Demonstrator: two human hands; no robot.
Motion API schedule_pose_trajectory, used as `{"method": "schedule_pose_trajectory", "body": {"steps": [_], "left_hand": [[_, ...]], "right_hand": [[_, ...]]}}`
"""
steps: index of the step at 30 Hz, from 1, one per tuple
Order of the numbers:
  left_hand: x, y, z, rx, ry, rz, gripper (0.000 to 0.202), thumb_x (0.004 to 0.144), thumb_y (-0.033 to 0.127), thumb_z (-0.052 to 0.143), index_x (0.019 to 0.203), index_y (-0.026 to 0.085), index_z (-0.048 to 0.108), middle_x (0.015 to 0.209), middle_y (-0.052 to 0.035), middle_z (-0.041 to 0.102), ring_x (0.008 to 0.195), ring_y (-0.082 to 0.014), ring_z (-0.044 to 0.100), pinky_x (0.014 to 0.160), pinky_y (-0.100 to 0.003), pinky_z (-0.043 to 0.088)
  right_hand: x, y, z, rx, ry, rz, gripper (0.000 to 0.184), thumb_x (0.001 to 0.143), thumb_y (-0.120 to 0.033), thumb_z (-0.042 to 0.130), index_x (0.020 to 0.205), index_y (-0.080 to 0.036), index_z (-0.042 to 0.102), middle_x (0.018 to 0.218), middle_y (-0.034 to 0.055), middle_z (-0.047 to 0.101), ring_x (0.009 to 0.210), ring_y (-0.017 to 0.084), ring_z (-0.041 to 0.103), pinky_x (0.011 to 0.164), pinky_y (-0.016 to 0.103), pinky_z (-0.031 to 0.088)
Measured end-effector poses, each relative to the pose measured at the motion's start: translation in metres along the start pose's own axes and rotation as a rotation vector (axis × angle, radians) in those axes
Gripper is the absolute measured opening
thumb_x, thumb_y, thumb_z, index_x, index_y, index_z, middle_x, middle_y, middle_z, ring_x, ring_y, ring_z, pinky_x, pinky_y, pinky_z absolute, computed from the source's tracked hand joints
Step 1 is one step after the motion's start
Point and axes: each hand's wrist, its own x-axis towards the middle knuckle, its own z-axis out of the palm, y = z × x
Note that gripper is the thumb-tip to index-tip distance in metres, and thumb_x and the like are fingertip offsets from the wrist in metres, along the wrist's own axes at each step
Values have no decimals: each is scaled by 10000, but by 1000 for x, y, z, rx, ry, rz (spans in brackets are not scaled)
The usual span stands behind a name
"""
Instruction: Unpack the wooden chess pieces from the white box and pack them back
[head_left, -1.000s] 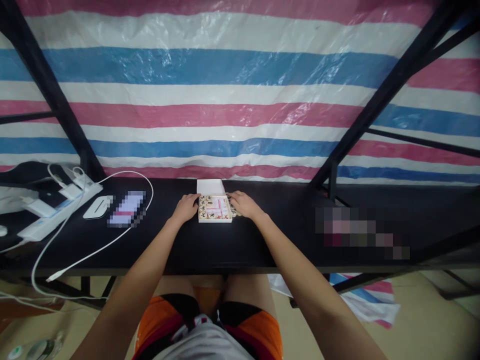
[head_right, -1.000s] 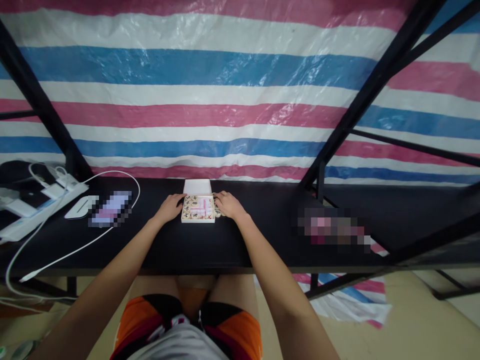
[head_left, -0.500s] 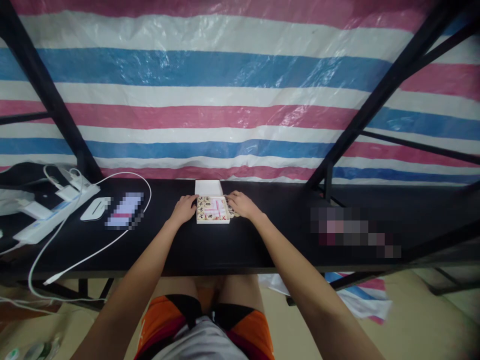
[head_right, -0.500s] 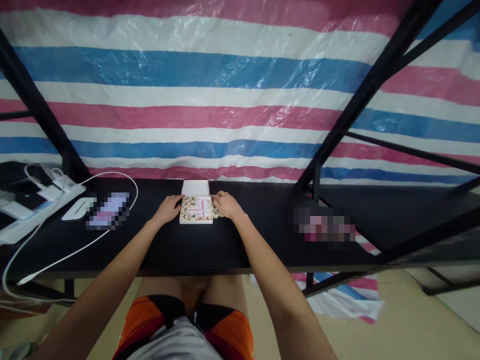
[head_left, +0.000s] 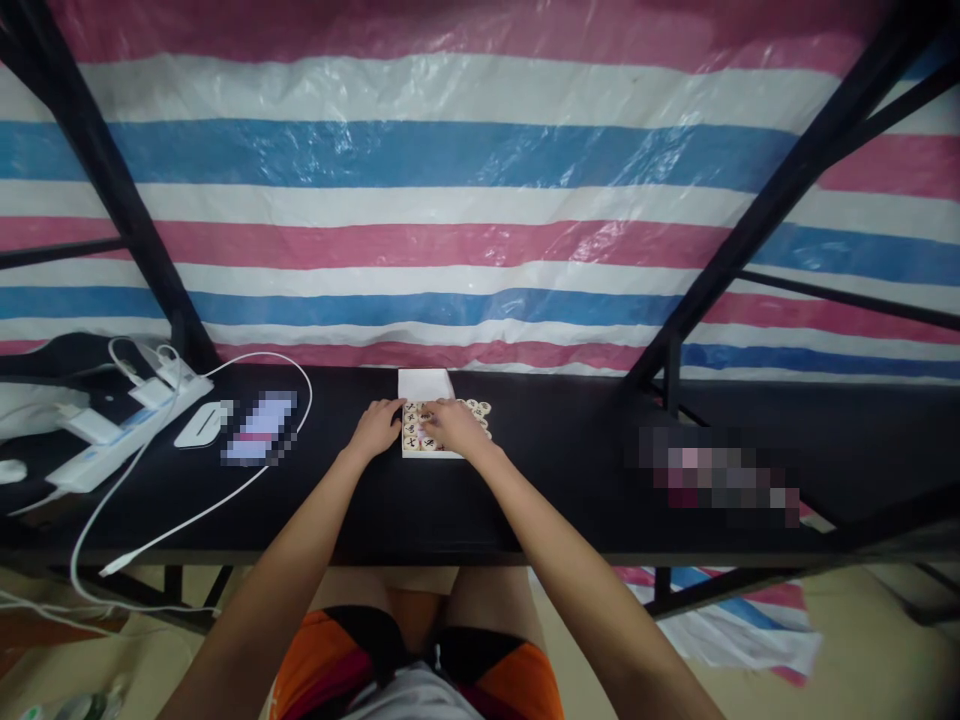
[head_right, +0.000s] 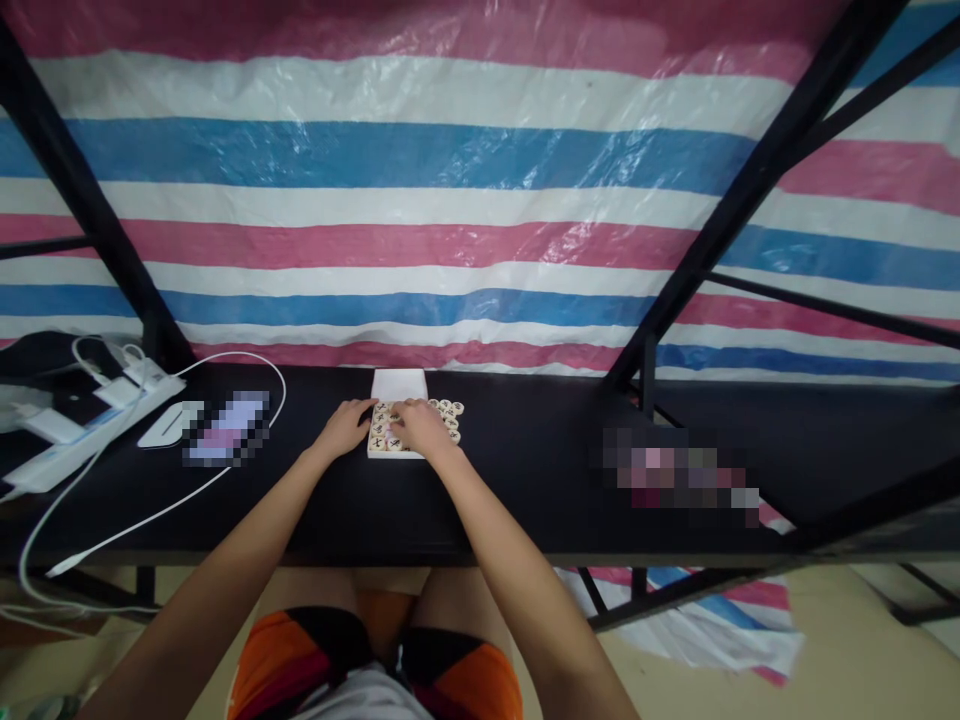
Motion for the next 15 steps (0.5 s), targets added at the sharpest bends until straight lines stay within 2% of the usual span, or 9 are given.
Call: {"method": "schedule_pose_trajectory", "body": {"steps": [3,5,7,9,11,15], "left_hand": [[-1,1,-2,0,-9,-2,480,855,189,458,1332,176,508,1202,-104,604,1093,-248,523,953,-365,421],[-2,2,-3,4,-16,-2,484,858,195,455,1339,174,502,1206,-106,602,1097,-254,523,954,-371,422],[-2,3,-5,7,-21,-12,486,860,198,454,1343,181,499,1214,-103,599,1106,-257,523,958,-375,422],[-3,4,-5,6,-25,-24,481,864,202,453,1342,184,500,1221,-102,597,1116,-257,522,962,-376,422],[-3,3,-5,0,-26,-27,478,867,206,451,1342,183,500,1231,-101,595,1126,-256,520,967,-374,421],[-3,2,-5,-6,-27,-30,483,868,209,449,1348,177,496,1244,-104,588,1138,-258,516,978,-377,414]], "right_hand": [[-11,27,-8,99,176,63,222,829,-260,531,1002,-192,651,965,70,651,905,189,578,829,288,410],[-23,56,-8,181,315,156,201,814,-293,530,949,-189,637,909,65,640,852,186,574,796,294,426],[-38,86,-4,213,400,275,187,788,-323,534,887,-194,625,853,51,632,803,187,574,769,308,437],[-50,110,3,248,407,370,183,766,-348,535,838,-200,615,824,40,635,778,189,584,757,317,448],[-57,123,10,283,373,428,180,752,-354,539,820,-207,616,814,33,652,777,190,602,749,318,460],[-59,126,15,305,306,431,168,743,-323,571,845,-216,650,843,31,685,827,193,629,778,316,469]]}}
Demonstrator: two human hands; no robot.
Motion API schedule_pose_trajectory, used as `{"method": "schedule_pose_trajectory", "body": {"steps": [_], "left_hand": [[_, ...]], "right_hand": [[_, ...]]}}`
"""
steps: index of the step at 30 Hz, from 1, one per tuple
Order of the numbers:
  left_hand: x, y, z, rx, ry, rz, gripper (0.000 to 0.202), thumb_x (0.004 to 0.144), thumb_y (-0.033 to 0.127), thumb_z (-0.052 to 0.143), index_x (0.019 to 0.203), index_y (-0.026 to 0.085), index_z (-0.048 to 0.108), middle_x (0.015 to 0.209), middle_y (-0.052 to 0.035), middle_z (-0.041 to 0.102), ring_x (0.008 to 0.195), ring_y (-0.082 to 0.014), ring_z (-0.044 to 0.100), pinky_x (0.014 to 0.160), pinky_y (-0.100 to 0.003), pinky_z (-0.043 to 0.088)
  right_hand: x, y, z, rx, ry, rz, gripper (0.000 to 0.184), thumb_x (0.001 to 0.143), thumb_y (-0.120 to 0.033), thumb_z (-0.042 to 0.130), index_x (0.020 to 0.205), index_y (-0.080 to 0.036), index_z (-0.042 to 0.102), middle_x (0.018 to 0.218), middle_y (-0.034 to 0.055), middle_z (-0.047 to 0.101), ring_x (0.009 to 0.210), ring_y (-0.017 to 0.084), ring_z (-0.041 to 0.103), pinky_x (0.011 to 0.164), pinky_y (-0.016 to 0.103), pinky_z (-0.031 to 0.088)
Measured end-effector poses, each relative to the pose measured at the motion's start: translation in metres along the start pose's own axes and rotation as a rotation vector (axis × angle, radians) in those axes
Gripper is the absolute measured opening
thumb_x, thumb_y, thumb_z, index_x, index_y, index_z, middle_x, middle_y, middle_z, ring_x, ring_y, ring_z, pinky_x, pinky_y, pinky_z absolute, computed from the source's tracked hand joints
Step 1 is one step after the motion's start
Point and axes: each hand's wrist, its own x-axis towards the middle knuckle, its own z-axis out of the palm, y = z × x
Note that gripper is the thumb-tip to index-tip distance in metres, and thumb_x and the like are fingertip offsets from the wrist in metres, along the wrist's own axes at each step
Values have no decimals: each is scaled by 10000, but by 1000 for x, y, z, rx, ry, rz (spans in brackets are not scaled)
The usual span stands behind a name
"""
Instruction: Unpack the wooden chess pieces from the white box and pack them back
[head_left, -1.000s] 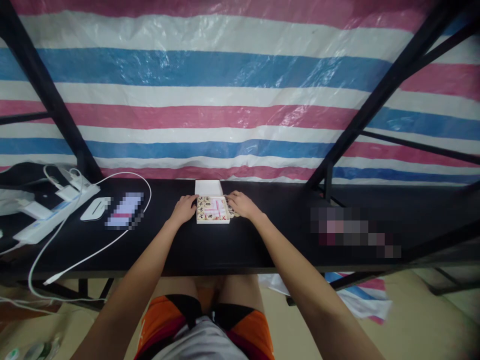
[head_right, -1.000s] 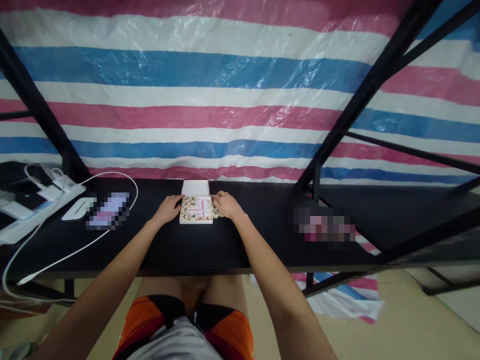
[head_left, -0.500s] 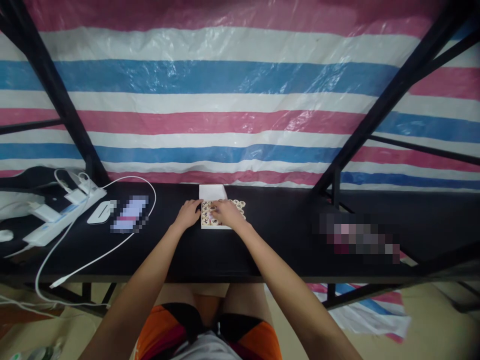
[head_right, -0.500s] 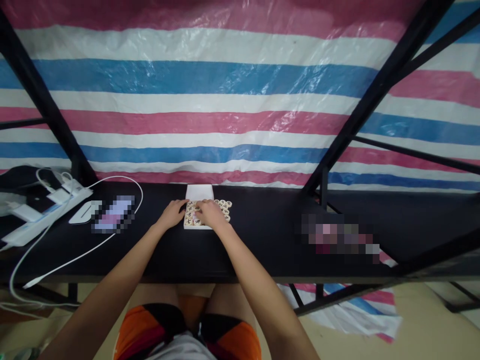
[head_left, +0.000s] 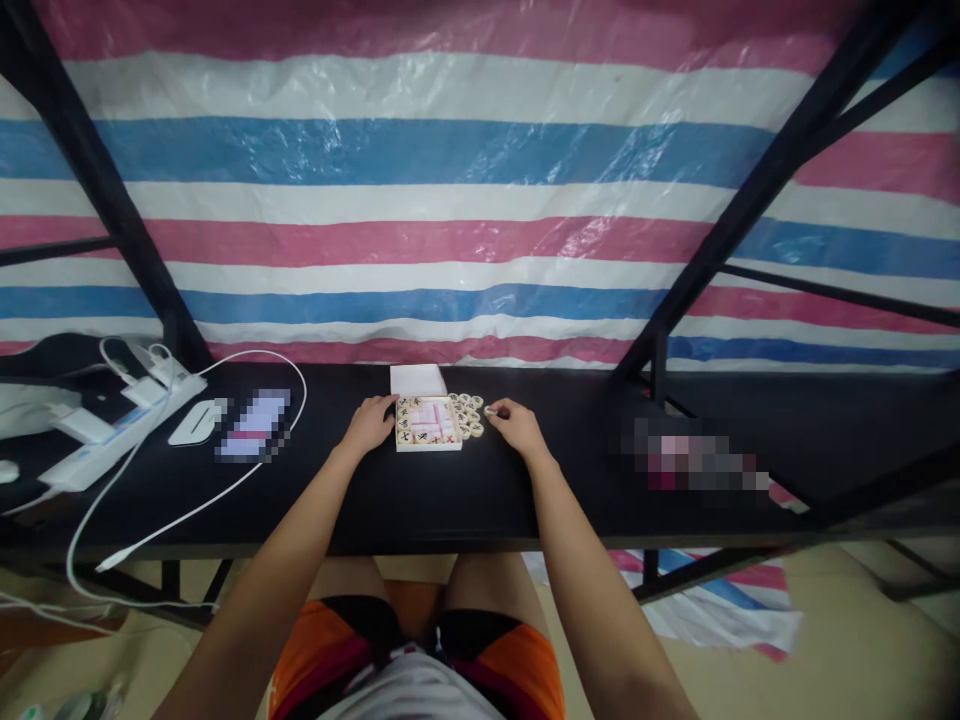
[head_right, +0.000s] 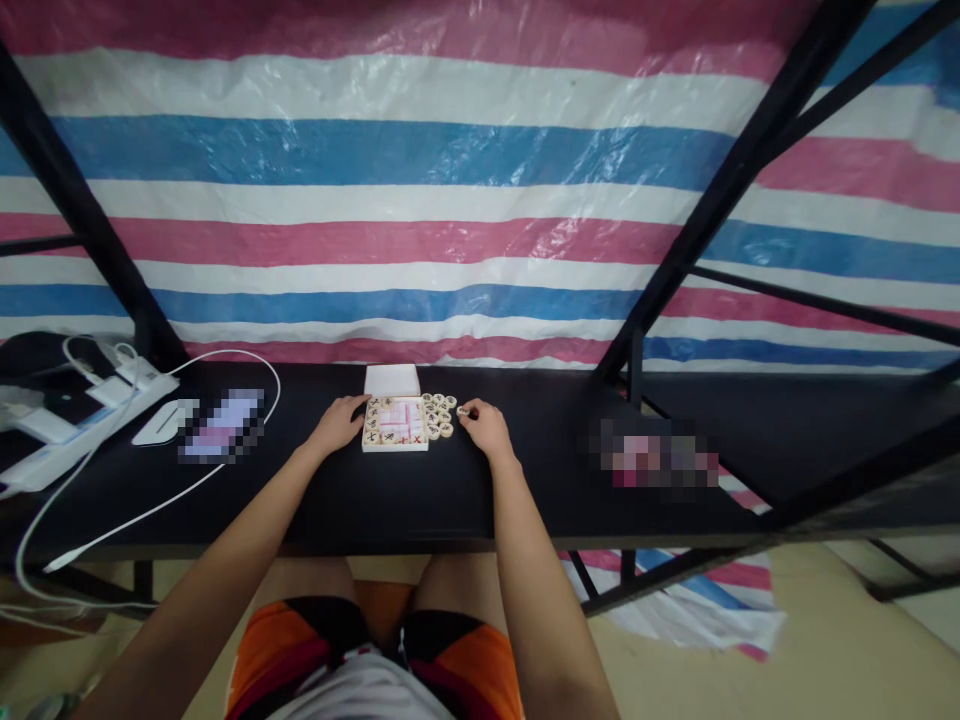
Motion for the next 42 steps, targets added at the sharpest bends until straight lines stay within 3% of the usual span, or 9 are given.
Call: {"method": "schedule_pose_trajectory", "body": {"steps": [9,20,25,27,31,34,37,42], "left_hand": [[0,3,-3,33,-19,33,502,868,195,440,1368,181,478,1263,-104,597,1147,-258,524,970,-385,418],[0,2,0,30,-9,27,507,871,206,437,1376,194,476,1255,-95,612,1140,-258,530,967,-385,422],[0,3,0,39,-5,26,497,874,204,435,1368,187,482,1229,-102,616,1125,-258,529,957,-376,422],[0,3,-1,36,-1,24,493,872,198,435,1361,175,488,1225,-108,615,1122,-263,527,955,-375,422],[0,3,0,31,1,24,484,872,201,439,1353,180,494,1210,-109,617,1110,-261,533,953,-378,422],[0,3,1,34,8,27,485,870,204,444,1353,190,491,1214,-99,615,1106,-251,535,956,-371,419],[1,3,2,37,11,23,486,869,207,449,1354,197,488,1216,-95,612,1105,-252,533,956,-373,419],[0,4,1,37,-1,19,491,866,199,453,1356,195,486,1234,-96,603,1118,-261,526,966,-379,414]], "right_hand": [[-2,-6,4,-162,-27,-111,299,784,-213,520,1026,-214,695,1020,61,678,930,201,605,907,351,445],[-7,-13,6,-272,-56,-128,410,826,-152,434,1175,-206,643,1125,102,632,1026,238,554,923,373,427],[-14,-40,5,-308,141,-137,332,853,-207,454,1113,-162,655,1133,141,585,1027,273,510,899,407,422],[-19,-58,8,-285,165,-256,300,881,-236,444,1071,-166,664,1128,134,585,1040,275,495,911,415,414],[-33,-88,18,-166,7,-585,299,939,-305,404,1048,-196,661,1088,110,601,1045,236,514,960,399,399],[-40,-98,24,-152,-144,-744,296,935,-366,445,1085,-210,646,1107,104,596,1067,229,516,964,388,403],[-44,-101,25,-175,-232,-797,324,933,-390,457,1144,-209,621,1107,102,595,1052,226,526,956,379,405],[-46,-104,22,-224,-239,-793,392,938,-418,435,1241,-207,568,1156,107,587,1038,240,531,943,399,400]]}}
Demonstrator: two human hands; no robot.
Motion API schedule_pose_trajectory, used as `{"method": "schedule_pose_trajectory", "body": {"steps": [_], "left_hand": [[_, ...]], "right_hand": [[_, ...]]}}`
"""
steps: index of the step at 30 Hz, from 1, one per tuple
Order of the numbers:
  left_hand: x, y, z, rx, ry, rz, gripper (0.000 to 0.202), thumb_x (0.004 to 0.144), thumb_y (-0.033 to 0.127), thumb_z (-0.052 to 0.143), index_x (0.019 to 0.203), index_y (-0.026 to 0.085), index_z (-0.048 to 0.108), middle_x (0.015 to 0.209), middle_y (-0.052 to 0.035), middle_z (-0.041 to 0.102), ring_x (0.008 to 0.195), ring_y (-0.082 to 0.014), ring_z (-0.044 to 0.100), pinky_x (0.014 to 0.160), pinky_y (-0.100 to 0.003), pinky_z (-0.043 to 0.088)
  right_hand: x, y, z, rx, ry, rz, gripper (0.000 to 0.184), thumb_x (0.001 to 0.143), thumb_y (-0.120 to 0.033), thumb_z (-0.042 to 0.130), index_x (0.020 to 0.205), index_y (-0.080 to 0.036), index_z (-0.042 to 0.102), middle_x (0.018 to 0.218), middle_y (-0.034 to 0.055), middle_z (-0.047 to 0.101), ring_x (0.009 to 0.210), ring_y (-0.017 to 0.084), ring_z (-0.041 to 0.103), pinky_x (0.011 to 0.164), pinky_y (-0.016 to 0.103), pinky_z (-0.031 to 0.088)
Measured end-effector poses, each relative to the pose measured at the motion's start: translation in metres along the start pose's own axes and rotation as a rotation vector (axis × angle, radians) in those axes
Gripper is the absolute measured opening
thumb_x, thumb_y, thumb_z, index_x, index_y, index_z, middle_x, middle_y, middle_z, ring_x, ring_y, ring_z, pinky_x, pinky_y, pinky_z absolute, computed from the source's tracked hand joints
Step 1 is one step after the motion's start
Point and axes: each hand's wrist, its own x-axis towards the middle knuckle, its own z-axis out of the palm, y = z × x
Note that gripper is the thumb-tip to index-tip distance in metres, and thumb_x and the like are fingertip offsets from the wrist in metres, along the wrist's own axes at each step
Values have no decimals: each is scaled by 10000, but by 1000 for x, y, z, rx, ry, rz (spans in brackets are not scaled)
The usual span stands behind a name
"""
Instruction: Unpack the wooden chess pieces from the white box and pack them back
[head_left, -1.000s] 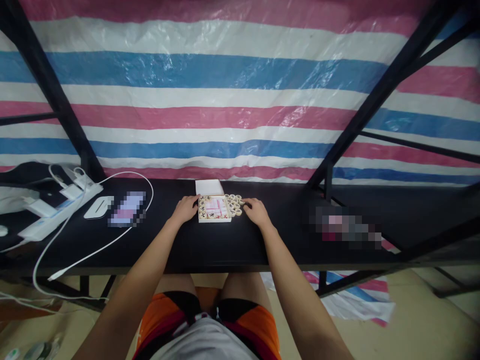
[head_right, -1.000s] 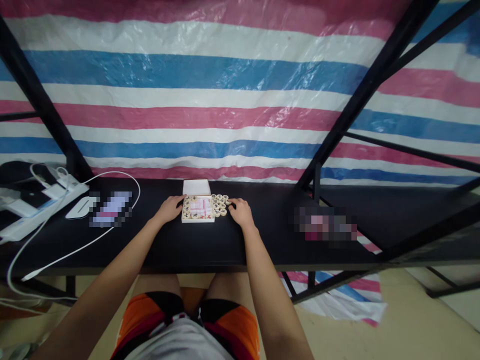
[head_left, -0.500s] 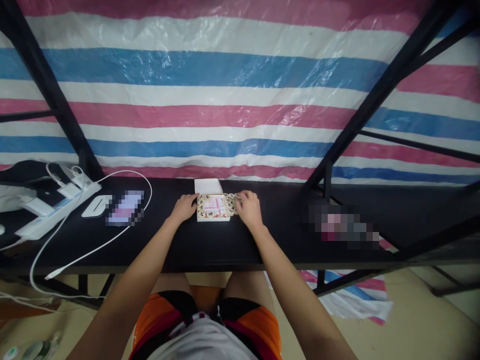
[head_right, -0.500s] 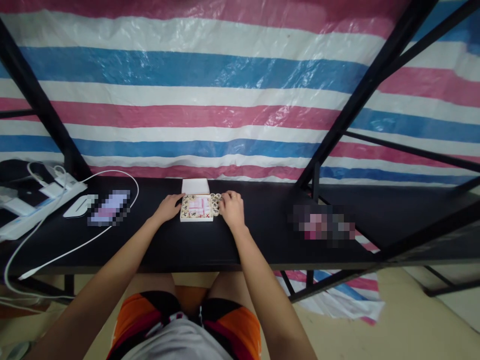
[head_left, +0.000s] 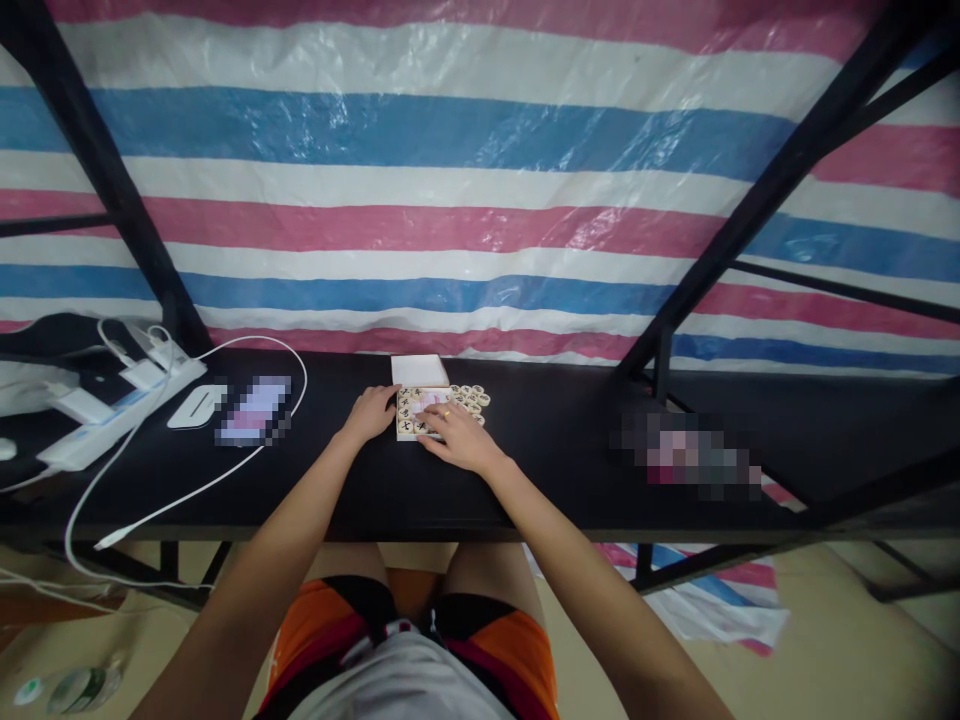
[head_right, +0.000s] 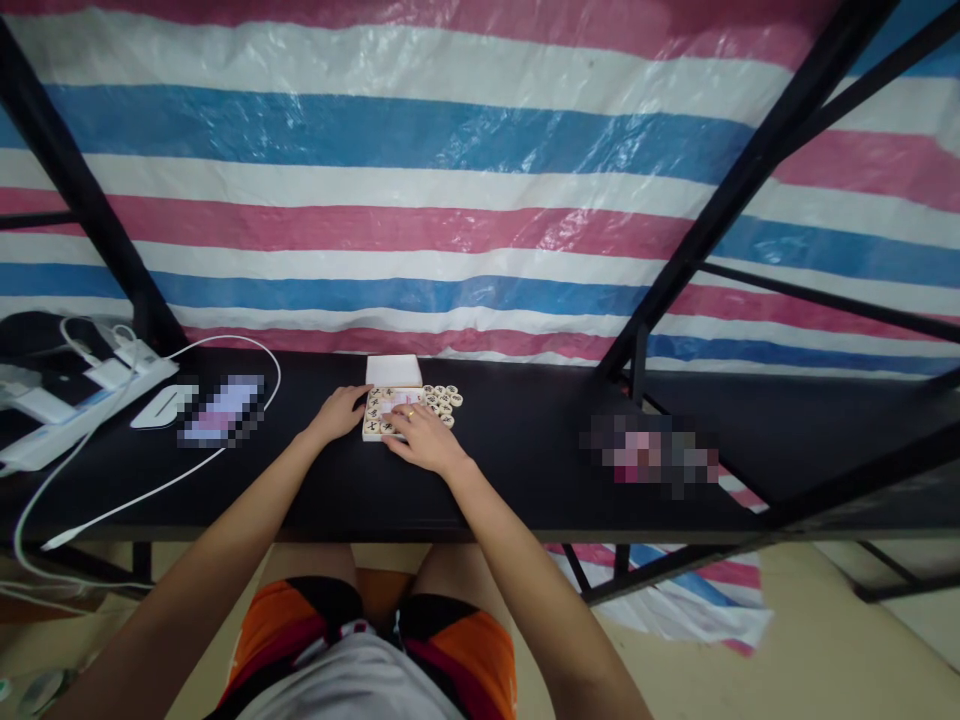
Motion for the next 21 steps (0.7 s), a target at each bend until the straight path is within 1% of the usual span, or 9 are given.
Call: {"method": "schedule_pose_trajectory", "body": {"steps": [4,7,10,13,17,21], "left_hand": [[-1,1,-1,-4,-4,-3,493,871,202,447,1362,178,480,1239,-100,599,1130,-264,519,971,-376,410],[-1,0,-1,-4,-3,-6,489,874,211,448,1361,188,480,1229,-97,602,1129,-259,520,965,-376,413],[-1,0,-1,-1,0,-3,490,874,209,447,1362,193,480,1218,-94,607,1123,-257,523,962,-371,415],[-1,0,-1,-2,-3,-4,490,875,209,444,1363,182,480,1216,-104,608,1121,-270,524,952,-384,421],[-2,3,-4,-6,-10,-8,491,872,207,448,1361,183,481,1242,-101,598,1127,-269,522,952,-384,423],[-2,3,-5,3,-12,-11,491,874,207,442,1364,181,478,1240,-99,599,1134,-266,518,958,-381,418]], "right_hand": [[0,-3,-1,-7,-14,-41,374,935,-411,440,1217,-208,576,1154,107,593,1057,243,522,946,409,395],[0,-4,0,-7,-23,-98,349,941,-383,431,1203,-205,577,1154,105,600,1053,237,522,938,400,406],[-1,-6,0,-15,-24,-118,326,948,-366,419,1168,-201,593,1165,105,596,1040,227,533,933,388,414],[-1,-7,-2,-16,-26,-116,315,937,-396,445,1127,-212,615,1169,99,591,1040,225,540,934,383,414],[0,-9,-3,-37,-15,-135,355,934,-438,445,1160,-221,612,1181,94,591,1032,226,549,922,385,418],[1,-8,-2,-59,7,-161,351,939,-441,439,1125,-210,627,1126,96,612,993,222,558,898,378,421]]}}
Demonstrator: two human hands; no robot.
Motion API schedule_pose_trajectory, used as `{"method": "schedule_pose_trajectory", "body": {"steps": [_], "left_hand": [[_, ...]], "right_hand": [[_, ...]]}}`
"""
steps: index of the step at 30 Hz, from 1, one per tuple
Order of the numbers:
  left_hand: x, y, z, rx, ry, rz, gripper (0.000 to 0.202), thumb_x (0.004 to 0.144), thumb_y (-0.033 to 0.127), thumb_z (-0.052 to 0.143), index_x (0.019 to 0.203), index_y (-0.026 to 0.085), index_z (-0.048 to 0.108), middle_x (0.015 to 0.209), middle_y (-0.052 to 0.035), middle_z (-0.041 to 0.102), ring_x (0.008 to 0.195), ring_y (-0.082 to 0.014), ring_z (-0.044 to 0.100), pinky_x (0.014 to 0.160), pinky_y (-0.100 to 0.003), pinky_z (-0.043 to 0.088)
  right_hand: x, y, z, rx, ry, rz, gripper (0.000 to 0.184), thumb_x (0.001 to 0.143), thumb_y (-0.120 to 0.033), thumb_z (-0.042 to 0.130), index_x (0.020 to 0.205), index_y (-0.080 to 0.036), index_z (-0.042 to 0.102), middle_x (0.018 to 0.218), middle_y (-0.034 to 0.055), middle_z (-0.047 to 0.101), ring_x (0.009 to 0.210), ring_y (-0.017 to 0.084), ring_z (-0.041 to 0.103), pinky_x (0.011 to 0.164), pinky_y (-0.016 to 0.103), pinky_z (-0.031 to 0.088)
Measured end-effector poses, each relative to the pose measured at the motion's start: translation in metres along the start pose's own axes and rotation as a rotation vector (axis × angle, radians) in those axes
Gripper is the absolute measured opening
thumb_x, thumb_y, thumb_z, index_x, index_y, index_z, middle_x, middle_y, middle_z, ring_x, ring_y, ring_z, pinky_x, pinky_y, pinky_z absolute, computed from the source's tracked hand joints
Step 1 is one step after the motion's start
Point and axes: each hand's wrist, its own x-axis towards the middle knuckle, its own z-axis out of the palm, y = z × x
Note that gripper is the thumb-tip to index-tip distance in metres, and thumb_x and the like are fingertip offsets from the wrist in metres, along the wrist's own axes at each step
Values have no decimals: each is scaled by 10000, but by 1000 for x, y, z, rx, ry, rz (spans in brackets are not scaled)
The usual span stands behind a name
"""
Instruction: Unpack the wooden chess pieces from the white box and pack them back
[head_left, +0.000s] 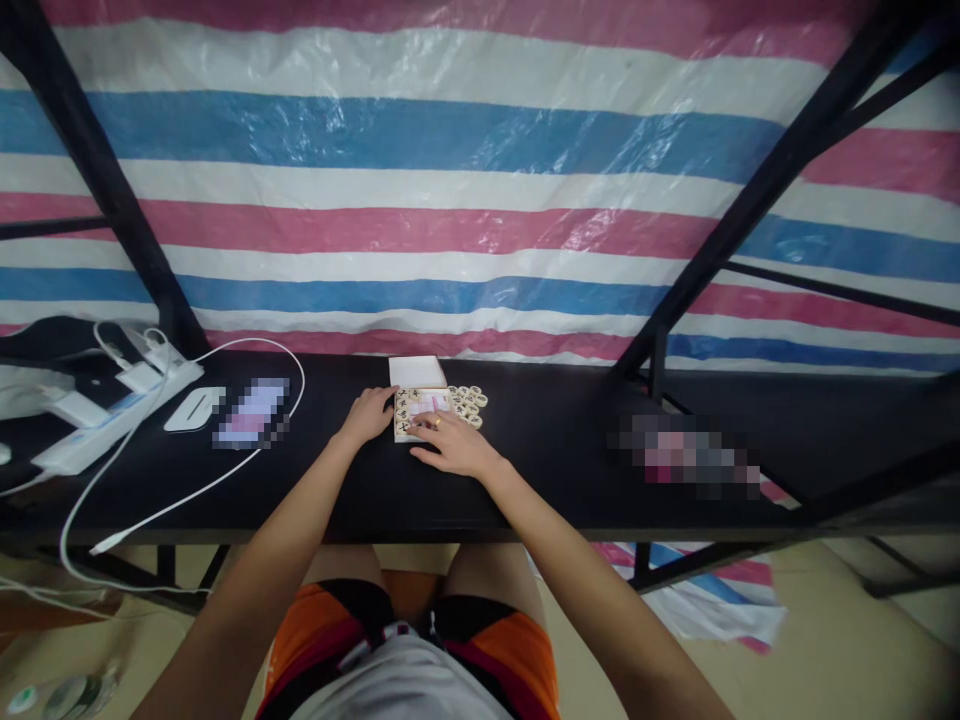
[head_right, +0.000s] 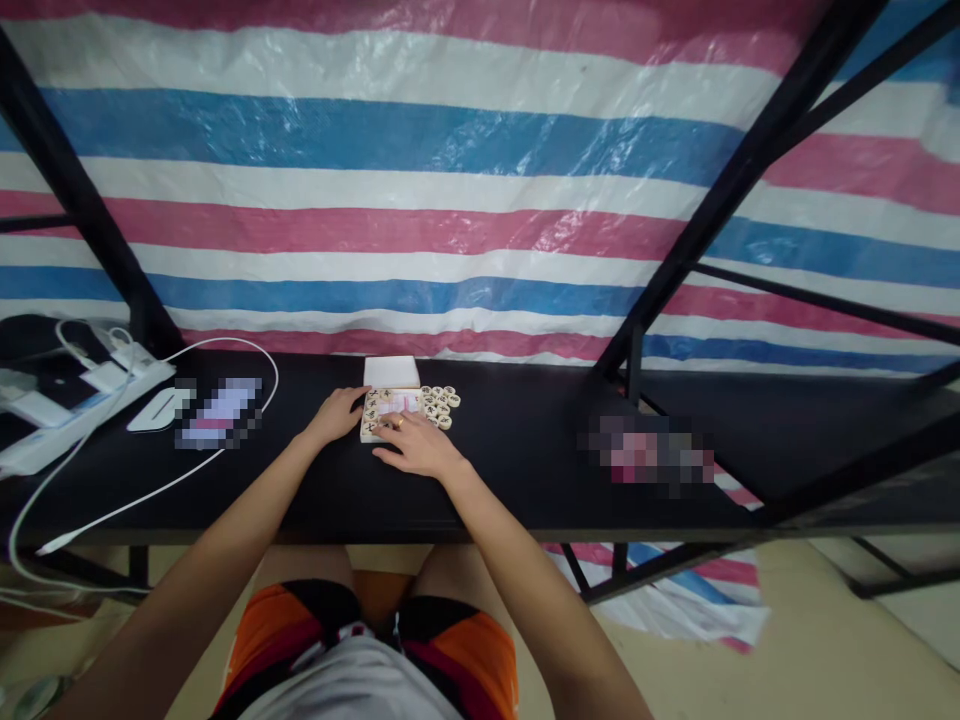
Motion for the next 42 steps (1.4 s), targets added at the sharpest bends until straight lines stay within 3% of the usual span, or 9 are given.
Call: {"method": "schedule_pose_trajectory", "body": {"steps": [6,18,23,27,31,35,38,42], "left_hand": [[2,-1,2,10,6,7,487,875,204,444,1359,182,483,1221,-102,607,1120,-262,526,952,-374,420],[2,-3,3,1,10,-1,480,873,201,459,1352,202,489,1227,-101,603,1118,-257,530,948,-375,422],[2,-3,4,2,14,4,484,871,203,457,1354,189,488,1216,-103,604,1115,-260,528,957,-377,417],[2,-3,4,-2,13,5,481,877,213,449,1356,189,487,1214,-106,605,1114,-259,529,953,-376,419],[1,-3,2,-10,6,-1,478,877,221,446,1351,184,492,1217,-108,603,1119,-261,525,950,-376,421],[1,-2,1,-7,-1,-1,484,877,222,439,1358,193,483,1208,-100,608,1114,-255,527,953,-373,418],[1,-3,2,-2,-4,0,483,881,234,441,1361,197,480,1202,-100,608,1113,-255,527,953,-372,417],[2,-3,3,1,-7,-2,491,878,231,445,1366,190,476,1211,-106,602,1115,-261,525,952,-375,417]], "right_hand": [[-1,2,0,-6,-12,64,326,950,-422,426,1065,-199,634,1055,98,610,960,214,558,874,360,411],[0,1,-3,-79,-45,64,383,958,-457,381,1102,-226,650,1196,98,571,989,221,570,909,382,420],[-1,3,-1,-66,-10,107,353,959,-424,396,1063,-221,666,1176,102,586,965,213,586,882,367,442],[-3,6,-3,-34,94,189,349,966,-390,378,1042,-219,673,1161,100,596,967,204,591,897,352,446],[-11,22,-10,69,283,403,382,970,-384,336,1034,-218,674,1150,91,591,1004,189,585,911,317,442],[-32,52,-18,128,483,849,472,972,-419,257,1010,-197,671,1120,99,587,997,196,574,892,313,428],[-47,70,-20,123,424,1123,530,970,-430,205,991,-185,675,1045,104,611,968,211,565,876,331,411],[-52,74,-16,131,215,1184,496,968,-411,239,947,-190,682,977,92,631,901,197,575,822,294,404]]}}
